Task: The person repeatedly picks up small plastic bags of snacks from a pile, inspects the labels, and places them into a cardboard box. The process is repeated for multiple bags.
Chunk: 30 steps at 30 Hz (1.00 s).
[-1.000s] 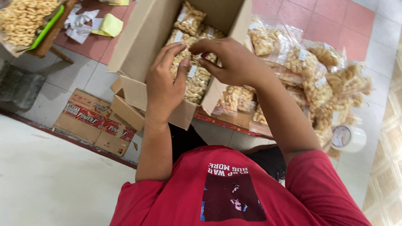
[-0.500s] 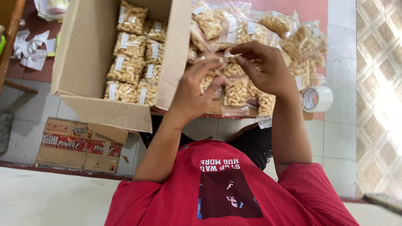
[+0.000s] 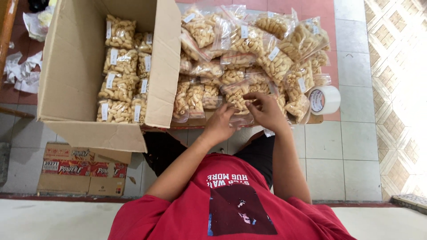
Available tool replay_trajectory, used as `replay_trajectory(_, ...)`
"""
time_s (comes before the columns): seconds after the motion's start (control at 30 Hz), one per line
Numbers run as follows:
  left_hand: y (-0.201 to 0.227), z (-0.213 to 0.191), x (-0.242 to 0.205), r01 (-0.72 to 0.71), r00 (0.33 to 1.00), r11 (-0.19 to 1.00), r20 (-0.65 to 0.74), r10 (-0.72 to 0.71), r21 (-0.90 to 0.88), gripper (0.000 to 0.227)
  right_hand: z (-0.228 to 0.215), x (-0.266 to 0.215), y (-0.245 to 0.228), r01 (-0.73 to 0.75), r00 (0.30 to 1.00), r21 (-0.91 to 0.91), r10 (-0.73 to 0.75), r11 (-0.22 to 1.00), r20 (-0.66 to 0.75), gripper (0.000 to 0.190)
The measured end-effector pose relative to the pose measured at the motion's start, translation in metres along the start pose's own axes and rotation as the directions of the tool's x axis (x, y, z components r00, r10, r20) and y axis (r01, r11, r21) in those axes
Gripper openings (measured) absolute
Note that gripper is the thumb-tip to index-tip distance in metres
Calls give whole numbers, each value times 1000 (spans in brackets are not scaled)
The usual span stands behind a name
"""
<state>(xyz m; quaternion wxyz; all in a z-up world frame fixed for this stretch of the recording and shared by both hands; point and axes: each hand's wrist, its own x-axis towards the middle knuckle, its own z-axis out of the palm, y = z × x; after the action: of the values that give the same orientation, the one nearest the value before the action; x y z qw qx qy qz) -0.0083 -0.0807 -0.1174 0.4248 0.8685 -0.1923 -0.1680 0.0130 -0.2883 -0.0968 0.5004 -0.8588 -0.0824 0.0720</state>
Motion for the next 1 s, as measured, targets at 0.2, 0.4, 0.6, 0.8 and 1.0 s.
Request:
replay_trajectory(0.2, -43, 48, 12, -90, 978, 946, -151, 143, 312, 52, 3, 1, 11, -19, 988, -220, 52, 975, 144, 35)
replay_trajectory(0.4, -54, 47, 16, -144, 959, 934, -186, 212, 327, 22, 18, 1, 33, 31, 971, -246, 30, 969, 238, 37)
replay_trajectory(0.6, -73, 61, 15, -167, 949, 903, -183, 256, 395, 25, 26, 3, 58, 26, 966, -286, 50, 958, 255, 37)
replay_trajectory(0.8, -84, 70, 14, -236, 912, 893, -230, 340, 384, 11, 17, 1, 42, 18, 963, -235, 47, 972, 266, 34)
replay_trajectory(1.0, -64, 61, 9, -207, 870, 904, -353, 345, 373, 11, 11, -3, 25, -4, 966, -112, 33, 994, 258, 32)
